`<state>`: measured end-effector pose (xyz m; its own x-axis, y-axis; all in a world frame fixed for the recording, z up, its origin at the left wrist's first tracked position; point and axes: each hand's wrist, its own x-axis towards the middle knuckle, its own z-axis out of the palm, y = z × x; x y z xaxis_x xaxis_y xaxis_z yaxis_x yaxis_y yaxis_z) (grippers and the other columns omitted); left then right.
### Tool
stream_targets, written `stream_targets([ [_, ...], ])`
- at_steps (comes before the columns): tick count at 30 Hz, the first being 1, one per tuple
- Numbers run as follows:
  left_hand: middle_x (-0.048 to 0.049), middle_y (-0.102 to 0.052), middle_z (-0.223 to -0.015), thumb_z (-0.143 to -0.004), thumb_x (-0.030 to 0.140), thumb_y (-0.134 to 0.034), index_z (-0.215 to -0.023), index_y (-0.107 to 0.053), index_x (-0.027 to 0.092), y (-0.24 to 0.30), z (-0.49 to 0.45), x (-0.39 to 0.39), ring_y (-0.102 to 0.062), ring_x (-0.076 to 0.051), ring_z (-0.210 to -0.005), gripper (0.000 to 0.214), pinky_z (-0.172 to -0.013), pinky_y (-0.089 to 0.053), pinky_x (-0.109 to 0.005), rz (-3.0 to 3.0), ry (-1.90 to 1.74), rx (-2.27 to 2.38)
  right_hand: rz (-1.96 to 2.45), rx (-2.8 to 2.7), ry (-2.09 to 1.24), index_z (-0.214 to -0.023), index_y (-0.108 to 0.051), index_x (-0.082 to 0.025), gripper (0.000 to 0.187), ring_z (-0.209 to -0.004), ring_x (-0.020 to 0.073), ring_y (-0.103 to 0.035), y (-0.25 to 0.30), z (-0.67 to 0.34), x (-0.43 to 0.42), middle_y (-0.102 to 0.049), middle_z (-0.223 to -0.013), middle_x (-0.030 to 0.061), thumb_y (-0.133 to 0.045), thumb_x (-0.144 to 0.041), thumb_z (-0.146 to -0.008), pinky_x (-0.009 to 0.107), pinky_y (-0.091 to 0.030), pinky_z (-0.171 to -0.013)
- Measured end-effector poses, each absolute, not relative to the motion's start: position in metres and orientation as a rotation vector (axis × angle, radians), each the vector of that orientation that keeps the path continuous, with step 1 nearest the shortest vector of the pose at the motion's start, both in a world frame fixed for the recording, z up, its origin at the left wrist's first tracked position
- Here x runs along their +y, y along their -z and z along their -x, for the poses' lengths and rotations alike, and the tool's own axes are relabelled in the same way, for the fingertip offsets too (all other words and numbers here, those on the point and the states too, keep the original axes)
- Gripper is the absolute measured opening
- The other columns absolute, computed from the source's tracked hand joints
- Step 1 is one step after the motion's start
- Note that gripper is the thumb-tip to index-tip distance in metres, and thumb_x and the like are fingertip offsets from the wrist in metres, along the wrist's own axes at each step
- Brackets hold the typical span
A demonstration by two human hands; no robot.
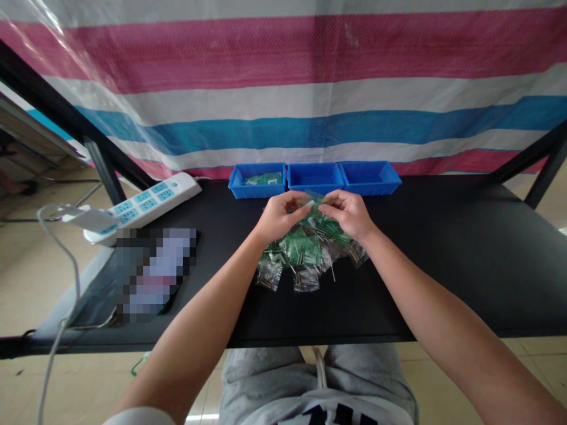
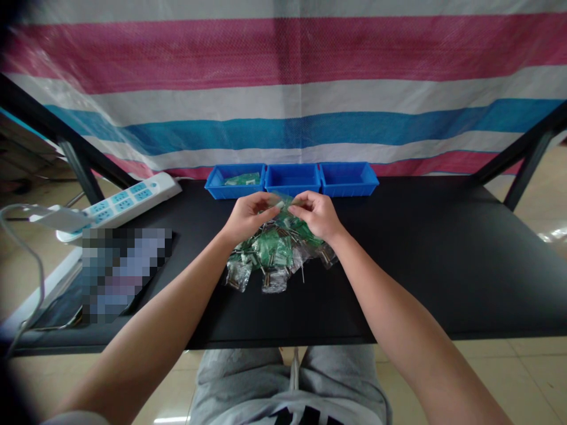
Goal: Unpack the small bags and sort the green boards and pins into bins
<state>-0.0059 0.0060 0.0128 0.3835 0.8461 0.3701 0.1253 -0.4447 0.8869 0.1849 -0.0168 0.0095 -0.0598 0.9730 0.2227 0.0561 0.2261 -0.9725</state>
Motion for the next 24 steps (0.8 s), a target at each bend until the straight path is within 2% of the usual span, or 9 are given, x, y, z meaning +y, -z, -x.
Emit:
stream_targets([
  [6,-0.0044,-0.072,-0.081,-0.081,0.033,-0.065,-0.086,-0.069,0.015,-0.015,0.006,0.004,-0.064,-0.014,-0.069,0.020,-0.066,-0.052,-0.026,-1.954,-1.132,0.912,1.060,-1.380,-1.028,-0.075,-0.064,-0.018,0.033,-0.052,0.0108,-0.054,-0.009,-0.183,-0.017,-0.063,-0.063,-0.0010,-0.080,-0.043,-0.062,0.026,-0.042,-0.053],
  [9,-0.0037,-0.072,-0.081,-0.080,0.031,-0.066,-0.094,-0.065,0.015,-0.013,0.005,0.005,-0.065,-0.013,-0.069,0.022,-0.065,-0.052,-0.026,-1.914,-1.156,0.910,1.061,-1.390,-1.028,-0.076,-0.064,-0.018,0.031,-0.053,0.0112,-0.054,-0.009,-0.182,-0.018,-0.064,-0.063,-0.0010,-0.079,-0.043,-0.064,0.027,-0.043,-0.053],
  [13,0.0005,-0.069,-0.073,-0.078,0.032,-0.070,-0.116,-0.052,0.018,-0.005,0.003,0.007,-0.061,-0.010,-0.057,0.044,-0.054,-0.048,-0.022,-1.782,-1.250,0.936,1.059,-1.388,-1.013,-0.079,-0.063,-0.018,0.032,-0.052,0.0119,-0.054,-0.010,-0.181,-0.018,-0.063,-0.060,-0.0015,-0.077,-0.044,-0.066,0.027,-0.043,-0.054],
  [16,0.0003,-0.069,-0.076,-0.078,0.033,-0.070,-0.108,-0.054,0.019,-0.001,0.003,0.008,-0.059,-0.009,-0.056,0.037,-0.052,-0.046,-0.021,-1.773,-1.332,0.962,1.094,-1.361,-1.002,-0.080,-0.062,-0.019,0.032,-0.051,0.0117,-0.053,-0.010,-0.183,-0.017,-0.062,-0.060,-0.0014,-0.075,-0.044,-0.066,0.027,-0.043,-0.052],
  [18,-0.0016,-0.070,-0.078,-0.079,0.032,-0.068,-0.093,-0.061,0.017,-0.002,0.004,0.007,-0.062,-0.010,-0.060,0.022,-0.056,-0.049,-0.022,-1.842,-1.334,0.965,1.121,-1.324,-1.007,-0.082,-0.062,-0.019,0.032,-0.050,0.0111,-0.052,-0.009,-0.184,-0.015,-0.061,-0.060,-0.0022,-0.075,-0.044,-0.066,0.026,-0.042,-0.051],
  [20,-0.0039,-0.071,-0.082,-0.081,0.031,-0.065,-0.083,-0.066,0.016,-0.005,0.005,0.006,-0.065,-0.013,-0.069,0.015,-0.064,-0.052,-0.024,-1.946,-1.279,0.941,1.133,-1.283,-1.017,-0.084,-0.063,-0.018,0.032,-0.049,0.0106,-0.051,-0.009,-0.186,-0.014,-0.059,-0.059,-0.0029,-0.075,-0.043,-0.066,0.026,-0.041,-0.050],
  [24,-0.0079,-0.073,-0.100,-0.083,0.026,-0.059,-0.098,-0.072,0.016,-0.013,0.007,0.004,-0.067,-0.018,-0.089,0.022,-0.082,-0.054,-0.031,-2.155,-1.182,0.923,1.131,-1.237,-1.026,-0.087,-0.063,-0.017,0.033,-0.050,0.0107,-0.051,-0.008,-0.187,-0.011,-0.058,-0.058,-0.0029,-0.074,-0.041,-0.067,0.025,-0.040,-0.049],
])
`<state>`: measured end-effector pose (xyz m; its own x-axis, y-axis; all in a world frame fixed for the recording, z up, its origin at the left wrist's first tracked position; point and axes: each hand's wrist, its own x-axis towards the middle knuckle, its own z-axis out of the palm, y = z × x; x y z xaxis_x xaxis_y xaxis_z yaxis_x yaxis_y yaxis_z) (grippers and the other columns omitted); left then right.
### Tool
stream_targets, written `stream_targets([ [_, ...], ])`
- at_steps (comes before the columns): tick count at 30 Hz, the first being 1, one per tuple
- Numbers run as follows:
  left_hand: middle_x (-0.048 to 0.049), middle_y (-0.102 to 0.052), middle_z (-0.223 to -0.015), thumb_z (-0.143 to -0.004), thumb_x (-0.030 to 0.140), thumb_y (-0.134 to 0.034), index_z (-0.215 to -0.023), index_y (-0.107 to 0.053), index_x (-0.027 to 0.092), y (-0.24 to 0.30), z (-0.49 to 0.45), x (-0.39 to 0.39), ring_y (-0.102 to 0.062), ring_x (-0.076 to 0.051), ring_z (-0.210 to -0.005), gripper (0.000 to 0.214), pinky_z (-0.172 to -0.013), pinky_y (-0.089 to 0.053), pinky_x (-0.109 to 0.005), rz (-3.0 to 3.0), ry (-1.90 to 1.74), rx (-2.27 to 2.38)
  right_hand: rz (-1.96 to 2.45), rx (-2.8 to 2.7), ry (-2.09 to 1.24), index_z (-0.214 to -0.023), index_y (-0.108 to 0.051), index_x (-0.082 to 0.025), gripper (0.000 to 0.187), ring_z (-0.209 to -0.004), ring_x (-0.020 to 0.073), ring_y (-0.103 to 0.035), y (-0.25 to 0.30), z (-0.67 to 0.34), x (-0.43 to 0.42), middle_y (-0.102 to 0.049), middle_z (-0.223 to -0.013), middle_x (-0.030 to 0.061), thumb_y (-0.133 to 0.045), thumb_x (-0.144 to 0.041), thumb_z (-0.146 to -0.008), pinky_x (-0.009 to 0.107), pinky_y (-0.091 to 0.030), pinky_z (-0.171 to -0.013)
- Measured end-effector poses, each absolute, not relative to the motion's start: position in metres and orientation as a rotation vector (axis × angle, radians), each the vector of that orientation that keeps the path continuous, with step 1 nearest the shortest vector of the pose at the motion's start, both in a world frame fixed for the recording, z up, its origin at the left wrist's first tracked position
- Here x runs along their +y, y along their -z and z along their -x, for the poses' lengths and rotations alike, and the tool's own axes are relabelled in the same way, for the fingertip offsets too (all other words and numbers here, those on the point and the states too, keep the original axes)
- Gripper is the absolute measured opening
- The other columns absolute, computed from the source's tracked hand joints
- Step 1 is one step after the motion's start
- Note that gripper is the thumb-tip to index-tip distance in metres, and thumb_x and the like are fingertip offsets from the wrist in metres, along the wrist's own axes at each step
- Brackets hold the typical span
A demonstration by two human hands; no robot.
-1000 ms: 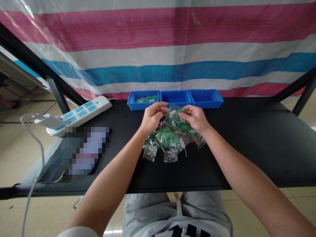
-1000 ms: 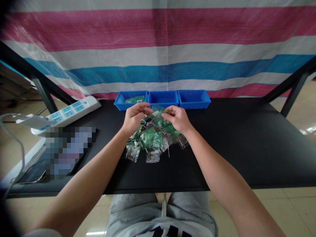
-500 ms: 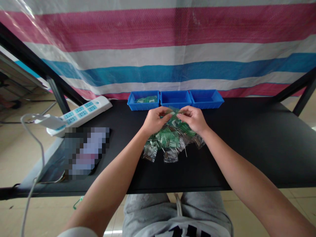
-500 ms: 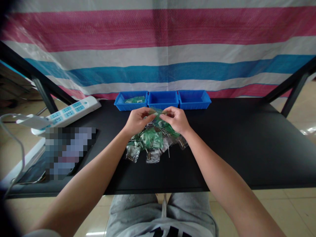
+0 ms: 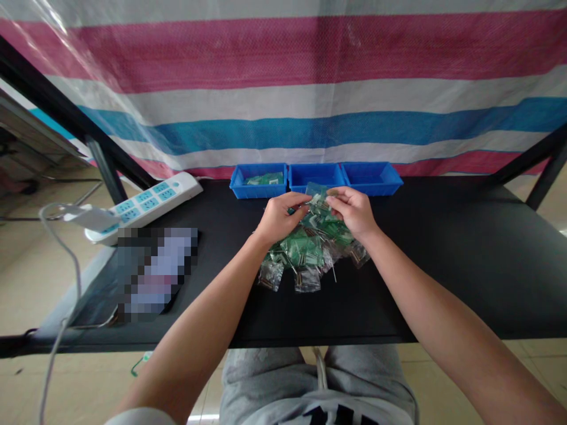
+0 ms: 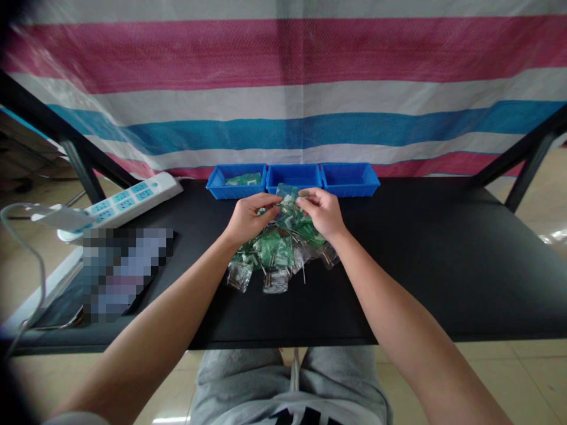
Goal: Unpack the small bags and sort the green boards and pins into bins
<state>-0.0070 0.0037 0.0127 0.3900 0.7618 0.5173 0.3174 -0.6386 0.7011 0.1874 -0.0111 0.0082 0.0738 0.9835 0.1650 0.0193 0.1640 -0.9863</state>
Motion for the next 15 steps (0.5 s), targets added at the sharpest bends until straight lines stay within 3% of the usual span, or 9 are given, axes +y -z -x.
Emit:
stream_targets([
  [6,-0.0118,-0.058,-0.133,-0.077,0.016,-0.052,-0.131,-0.057,0.016,-0.010,0.015,0.011,-0.051,-0.026,-0.124,0.054,-0.108,-0.040,-0.044,-2.328,-1.185,1.083,1.199,-1.203,-0.993,-0.093,-0.062,-0.018,0.037,-0.057,0.0117,-0.054,-0.005,-0.191,-0.006,-0.066,-0.075,0.0016,-0.074,-0.039,-0.065,0.025,-0.041,-0.051],
  [11,-0.0123,-0.034,-0.154,-0.068,0.013,-0.051,-0.149,-0.032,0.020,-0.008,0.021,0.018,-0.028,-0.037,-0.140,0.084,-0.110,-0.026,-0.059,-2.277,-1.029,1.506,1.226,-1.272,-0.863,-0.093,-0.063,-0.017,0.034,-0.064,0.0146,-0.058,0.002,-0.195,-0.003,-0.066,-0.074,0.0016,-0.072,-0.037,-0.067,0.031,-0.047,-0.063],
  [15,-0.0106,-0.022,-0.160,-0.068,0.015,-0.051,-0.153,-0.021,0.022,-0.008,0.026,0.022,-0.022,-0.039,-0.142,0.090,-0.110,-0.022,-0.060,-2.194,-0.932,1.738,1.226,-1.310,-0.832,-0.091,-0.063,-0.017,0.030,-0.064,0.0152,-0.058,0.003,-0.194,-0.003,-0.066,-0.071,0.0009,-0.070,-0.034,-0.067,0.033,-0.047,-0.067],
])
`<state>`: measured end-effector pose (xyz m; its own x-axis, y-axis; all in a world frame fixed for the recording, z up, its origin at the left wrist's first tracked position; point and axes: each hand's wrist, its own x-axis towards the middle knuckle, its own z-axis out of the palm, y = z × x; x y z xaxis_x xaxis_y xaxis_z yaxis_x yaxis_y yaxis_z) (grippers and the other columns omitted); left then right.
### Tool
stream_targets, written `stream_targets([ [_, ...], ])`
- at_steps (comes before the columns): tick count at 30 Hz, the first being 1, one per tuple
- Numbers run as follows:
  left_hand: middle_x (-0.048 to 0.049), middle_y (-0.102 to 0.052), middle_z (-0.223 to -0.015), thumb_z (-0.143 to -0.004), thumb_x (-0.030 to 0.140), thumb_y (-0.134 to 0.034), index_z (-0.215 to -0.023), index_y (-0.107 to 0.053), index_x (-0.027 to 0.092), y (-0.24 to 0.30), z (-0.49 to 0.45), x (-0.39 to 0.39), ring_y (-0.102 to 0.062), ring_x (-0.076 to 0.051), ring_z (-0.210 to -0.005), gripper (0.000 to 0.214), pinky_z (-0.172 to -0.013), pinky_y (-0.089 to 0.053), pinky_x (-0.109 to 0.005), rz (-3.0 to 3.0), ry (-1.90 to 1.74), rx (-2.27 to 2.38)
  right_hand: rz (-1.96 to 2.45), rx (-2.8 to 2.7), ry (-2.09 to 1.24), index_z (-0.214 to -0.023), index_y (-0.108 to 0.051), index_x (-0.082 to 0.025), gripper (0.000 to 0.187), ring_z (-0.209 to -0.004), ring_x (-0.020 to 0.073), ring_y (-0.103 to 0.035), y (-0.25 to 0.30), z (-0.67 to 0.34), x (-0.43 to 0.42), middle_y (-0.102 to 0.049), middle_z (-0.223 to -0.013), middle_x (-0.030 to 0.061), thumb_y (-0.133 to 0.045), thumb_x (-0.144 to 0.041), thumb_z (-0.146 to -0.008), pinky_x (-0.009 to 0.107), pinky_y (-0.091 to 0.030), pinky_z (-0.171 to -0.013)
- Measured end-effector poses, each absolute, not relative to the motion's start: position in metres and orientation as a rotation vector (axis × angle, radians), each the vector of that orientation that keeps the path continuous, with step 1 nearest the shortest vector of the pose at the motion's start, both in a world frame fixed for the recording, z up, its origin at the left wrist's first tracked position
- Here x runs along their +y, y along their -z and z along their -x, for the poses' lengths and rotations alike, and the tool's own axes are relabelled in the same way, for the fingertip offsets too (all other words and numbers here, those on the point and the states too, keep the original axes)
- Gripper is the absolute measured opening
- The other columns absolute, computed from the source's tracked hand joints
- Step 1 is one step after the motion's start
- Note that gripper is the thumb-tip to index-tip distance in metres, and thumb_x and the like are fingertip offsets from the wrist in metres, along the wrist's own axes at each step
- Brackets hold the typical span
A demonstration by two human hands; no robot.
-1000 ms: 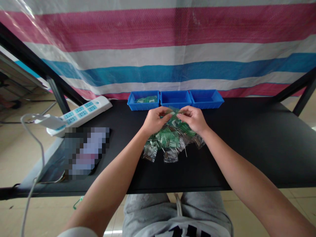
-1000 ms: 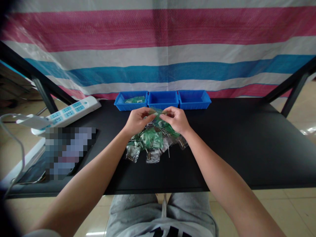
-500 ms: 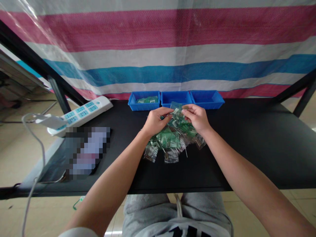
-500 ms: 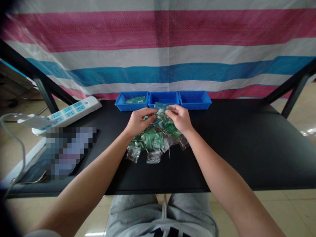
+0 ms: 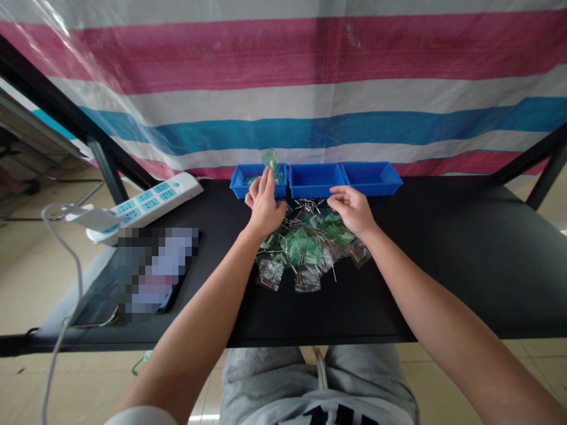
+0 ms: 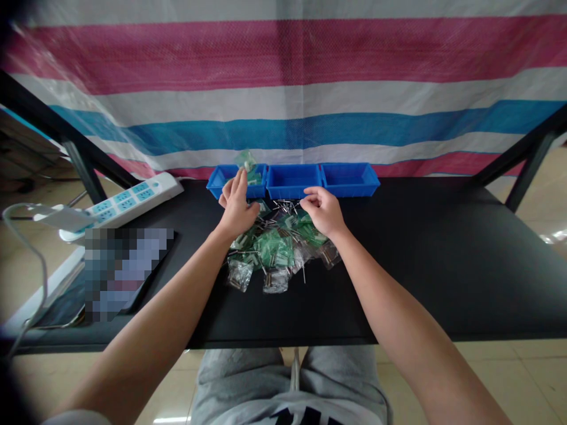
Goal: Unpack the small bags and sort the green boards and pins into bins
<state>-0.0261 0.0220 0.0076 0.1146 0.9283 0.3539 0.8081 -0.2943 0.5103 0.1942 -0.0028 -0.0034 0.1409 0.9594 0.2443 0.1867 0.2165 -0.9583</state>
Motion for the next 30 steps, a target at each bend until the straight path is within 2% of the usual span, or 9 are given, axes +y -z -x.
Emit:
stream_targets([
  [7,-0.0177,-0.014,-0.160,-0.075,0.026,-0.050,-0.152,-0.018,0.015,-0.005,0.031,0.026,-0.016,-0.039,-0.145,0.084,-0.110,-0.018,-0.065,-2.088,-0.724,2.016,1.260,-1.443,-0.798,-0.092,-0.063,-0.017,0.027,-0.062,0.0152,-0.059,0.004,-0.195,-0.006,-0.067,-0.069,0.0009,-0.066,-0.034,-0.070,0.032,-0.046,-0.065],
  [12,-0.0206,-0.007,-0.160,-0.073,0.037,-0.057,-0.150,-0.026,0.015,-0.008,0.026,0.017,-0.009,-0.044,-0.145,0.086,-0.109,-0.018,-0.066,-2.052,-0.634,2.183,1.302,-1.546,-0.717,-0.091,-0.064,-0.017,0.024,-0.064,0.0164,-0.063,0.005,-0.193,-0.007,-0.069,-0.070,0.0019,-0.064,-0.032,-0.073,0.031,-0.048,-0.067],
  [17,-0.0200,-0.023,-0.155,-0.077,0.038,-0.051,-0.148,-0.033,0.013,-0.011,0.028,0.014,-0.019,-0.042,-0.142,0.077,-0.111,-0.020,-0.061,-2.138,-0.640,2.175,1.335,-1.656,-0.608,-0.088,-0.067,-0.017,0.017,-0.066,0.0175,-0.064,0.003,-0.192,-0.011,-0.071,-0.073,0.0037,-0.062,-0.028,-0.075,0.030,-0.048,-0.066],
  [22,-0.0165,-0.040,-0.147,-0.083,0.043,-0.042,-0.148,-0.031,0.013,-0.010,0.033,0.019,-0.025,-0.039,-0.139,0.073,-0.112,-0.017,-0.061,-2.156,-0.676,2.117,1.175,-2.029,-0.391,-0.069,-0.066,-0.019,0.009,-0.067,0.0164,-0.059,-0.003,-0.194,-0.017,-0.068,-0.068,0.0030,-0.061,-0.020,-0.076,0.030,-0.044,-0.067],
  [26,-0.0154,-0.036,-0.151,-0.083,0.048,-0.043,-0.147,-0.033,0.015,-0.008,0.034,0.020,-0.024,-0.039,-0.140,0.072,-0.112,-0.016,-0.062,-2.160,-0.735,2.091,1.112,-2.240,-0.355,-0.063,-0.065,-0.018,0.011,-0.067,0.0161,-0.054,-0.005,-0.194,-0.020,-0.062,-0.063,0.0020,-0.064,-0.018,-0.073,0.030,-0.041,-0.069],
  [30,-0.0168,-0.029,-0.154,-0.082,0.046,-0.050,-0.141,-0.040,0.016,-0.010,0.031,0.016,-0.026,-0.039,-0.138,0.067,-0.111,-0.021,-0.059,-2.186,-0.876,2.097,1.093,-2.299,-0.446,-0.064,-0.067,-0.019,0.010,-0.069,0.0164,-0.054,-0.005,-0.194,-0.020,-0.061,-0.066,0.0021,-0.070,-0.023,-0.073,0.030,-0.039,-0.068],
])
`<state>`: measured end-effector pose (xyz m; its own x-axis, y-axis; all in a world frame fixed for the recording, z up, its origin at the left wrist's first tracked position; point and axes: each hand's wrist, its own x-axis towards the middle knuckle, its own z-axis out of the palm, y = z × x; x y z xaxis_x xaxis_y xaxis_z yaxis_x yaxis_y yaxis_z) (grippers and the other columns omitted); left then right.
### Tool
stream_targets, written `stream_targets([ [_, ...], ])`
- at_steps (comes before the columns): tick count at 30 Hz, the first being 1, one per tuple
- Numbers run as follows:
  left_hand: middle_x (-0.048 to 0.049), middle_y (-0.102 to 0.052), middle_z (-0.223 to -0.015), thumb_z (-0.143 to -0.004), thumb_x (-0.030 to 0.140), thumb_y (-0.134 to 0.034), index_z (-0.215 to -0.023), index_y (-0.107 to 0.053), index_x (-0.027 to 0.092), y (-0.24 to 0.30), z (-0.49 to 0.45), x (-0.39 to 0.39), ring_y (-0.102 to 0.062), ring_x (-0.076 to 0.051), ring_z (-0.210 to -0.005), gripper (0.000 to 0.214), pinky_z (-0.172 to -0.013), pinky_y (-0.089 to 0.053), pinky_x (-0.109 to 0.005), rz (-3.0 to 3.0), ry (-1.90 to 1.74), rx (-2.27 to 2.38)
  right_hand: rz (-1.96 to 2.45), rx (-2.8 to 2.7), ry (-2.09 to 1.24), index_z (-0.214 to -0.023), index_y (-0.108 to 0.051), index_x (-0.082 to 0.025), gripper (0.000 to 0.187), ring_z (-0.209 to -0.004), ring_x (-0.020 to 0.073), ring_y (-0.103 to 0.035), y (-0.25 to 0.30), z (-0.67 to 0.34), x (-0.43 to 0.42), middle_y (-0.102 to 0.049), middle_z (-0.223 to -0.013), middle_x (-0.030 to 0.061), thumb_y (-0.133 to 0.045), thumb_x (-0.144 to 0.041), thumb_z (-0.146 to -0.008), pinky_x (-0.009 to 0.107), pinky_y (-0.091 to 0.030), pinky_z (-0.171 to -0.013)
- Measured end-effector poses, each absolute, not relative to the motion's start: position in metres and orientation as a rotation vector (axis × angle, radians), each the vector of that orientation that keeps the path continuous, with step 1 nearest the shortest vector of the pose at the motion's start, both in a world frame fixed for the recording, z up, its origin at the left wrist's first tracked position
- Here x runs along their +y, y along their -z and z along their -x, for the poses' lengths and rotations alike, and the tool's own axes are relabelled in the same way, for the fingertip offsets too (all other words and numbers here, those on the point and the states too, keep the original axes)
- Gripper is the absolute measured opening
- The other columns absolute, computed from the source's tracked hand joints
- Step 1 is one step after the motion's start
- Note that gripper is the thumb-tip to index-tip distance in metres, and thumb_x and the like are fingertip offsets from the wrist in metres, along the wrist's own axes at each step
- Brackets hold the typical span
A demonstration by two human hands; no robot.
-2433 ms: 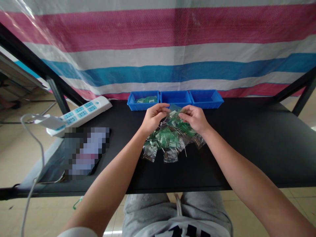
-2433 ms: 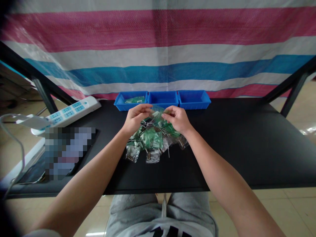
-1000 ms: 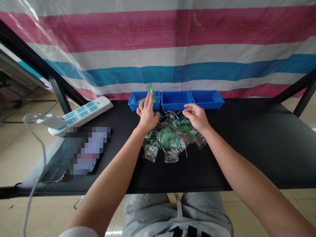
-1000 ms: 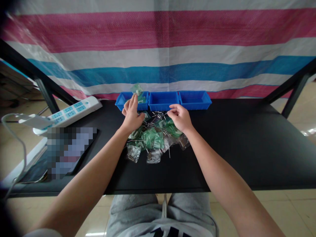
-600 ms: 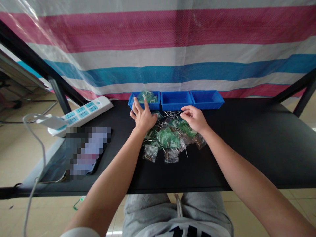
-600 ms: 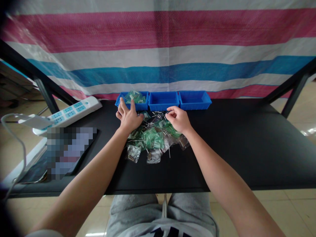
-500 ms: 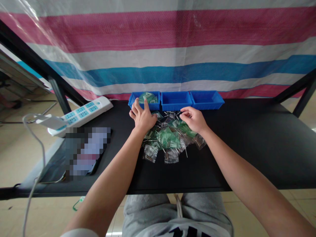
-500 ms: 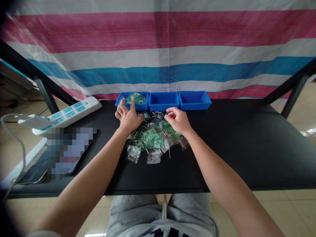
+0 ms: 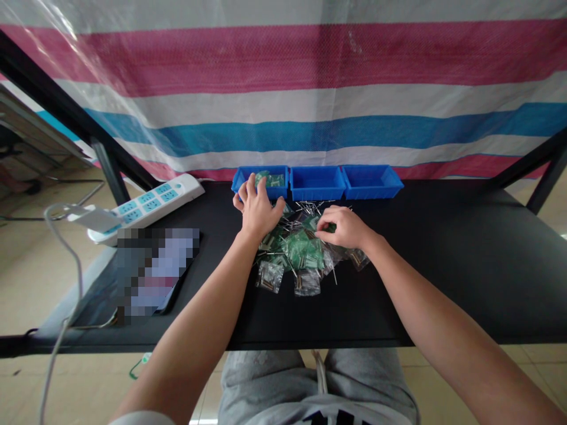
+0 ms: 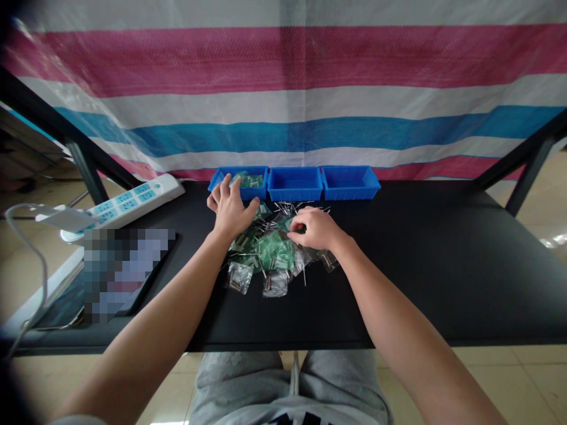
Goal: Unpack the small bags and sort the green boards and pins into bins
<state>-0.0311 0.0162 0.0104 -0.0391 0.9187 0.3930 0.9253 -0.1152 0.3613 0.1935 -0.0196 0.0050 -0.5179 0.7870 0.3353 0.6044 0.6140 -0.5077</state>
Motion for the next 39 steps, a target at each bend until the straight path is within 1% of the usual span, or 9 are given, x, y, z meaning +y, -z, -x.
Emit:
stream_targets([
  [3,-0.0164,-0.044,-0.141,-0.082,0.040,-0.053,-0.131,-0.052,0.017,-0.013,0.030,0.015,-0.036,-0.037,-0.131,0.053,-0.107,-0.029,-0.054,2.172,1.023,-1.954,1.062,-2.325,-0.516,-0.065,-0.066,-0.019,0.013,-0.071,0.0163,-0.055,-0.007,-0.194,-0.020,-0.061,-0.069,0.0018,-0.073,-0.028,-0.071,0.029,-0.039,-0.068],
  [6,-0.0122,-0.063,-0.112,-0.084,0.031,-0.051,-0.112,-0.063,0.018,-0.014,0.031,0.016,-0.052,-0.030,-0.112,0.033,-0.100,-0.039,-0.047,2.442,1.078,-1.708,1.071,-2.337,-0.508,-0.066,-0.065,-0.019,0.009,-0.070,0.0155,-0.054,-0.008,-0.193,-0.021,-0.060,-0.069,0.0011,-0.072,-0.022,-0.069,0.029,-0.039,-0.067],
  [10,-0.0078,-0.069,-0.092,-0.084,0.025,-0.050,-0.098,-0.067,0.017,-0.010,0.030,0.018,-0.061,-0.023,-0.093,0.024,-0.089,-0.048,-0.037,2.873,0.947,-1.341,1.079,-2.313,-0.505,-0.066,-0.065,-0.018,0.005,-0.066,0.0145,-0.054,-0.008,-0.191,-0.021,-0.060,-0.068,0.0009,-0.065,-0.014,-0.070,0.027,-0.039,-0.065],
  [17,-0.0093,-0.071,-0.100,-0.080,0.023,-0.054,-0.099,-0.070,0.016,-0.003,0.026,0.019,-0.064,-0.024,-0.098,0.026,-0.091,-0.049,-0.037,3.085,0.798,-1.107,1.045,-2.236,-0.531,-0.064,-0.064,-0.017,0.012,-0.058,0.0125,-0.053,-0.011,-0.189,-0.023,-0.061,-0.063,0.0014,-0.058,-0.013,-0.074,0.026,-0.039,-0.060],
  [24,-0.0077,-0.073,-0.102,-0.085,0.036,-0.053,-0.098,-0.071,0.018,-0.010,0.025,0.015,-0.065,-0.022,-0.098,0.028,-0.090,-0.049,-0.036,3.210,1.001,-1.091,1.133,-1.991,-0.633,-0.072,-0.060,-0.018,0.014,-0.061,0.0141,-0.055,-0.014,-0.189,-0.025,-0.062,-0.068,0.0018,-0.058,-0.028,-0.082,0.027,-0.042,-0.059],
  [28,-0.0067,-0.073,-0.094,-0.080,0.041,-0.063,-0.094,-0.070,0.017,-0.014,0.020,0.010,-0.066,-0.019,-0.087,0.028,-0.078,-0.049,-0.030,3.157,1.194,-1.261,1.143,-1.779,-0.743,-0.080,-0.056,-0.020,0.021,-0.057,0.0142,-0.056,-0.012,-0.189,-0.024,-0.061,-0.067,0.0008,-0.055,-0.040,-0.087,0.027,-0.042,-0.054],
  [32,-0.0009,-0.065,-0.068,-0.082,0.039,-0.063,-0.078,-0.064,0.015,-0.012,0.014,0.009,-0.056,-0.012,-0.062,0.024,-0.058,-0.042,-0.024,3.181,1.417,-1.492,1.107,-1.632,-0.908,-0.086,-0.052,-0.022,0.029,-0.049,0.0125,-0.055,-0.010,-0.187,-0.023,-0.058,-0.061,-0.0022,-0.057,-0.050,-0.086,0.027,-0.043,-0.051],
  [36,0.0036,-0.053,-0.057,-0.079,0.041,-0.065,-0.076,-0.056,0.016,-0.007,0.009,0.010,-0.047,-0.008,-0.050,0.027,-0.048,-0.035,-0.021,3.293,1.761,-1.589,1.080,-1.590,-1.098,-0.102,-0.055,-0.020,0.042,-0.051,0.0121,-0.056,-0.008,-0.186,-0.022,-0.065,-0.068,-0.0013,-0.071,-0.048,-0.074,0.026,-0.043,-0.049],
  [39,0.0033,-0.055,-0.058,-0.077,0.042,-0.068,-0.083,-0.056,0.016,-0.007,0.006,0.010,-0.049,-0.009,-0.050,0.029,-0.048,-0.037,-0.021,3.324,1.935,-1.657,1.100,-1.598,-1.170,-0.094,-0.059,-0.019,0.038,-0.046,0.0098,-0.050,-0.009,-0.185,-0.022,-0.065,-0.066,-0.0008,-0.074,-0.045,-0.071,0.024,-0.038,-0.044],
])
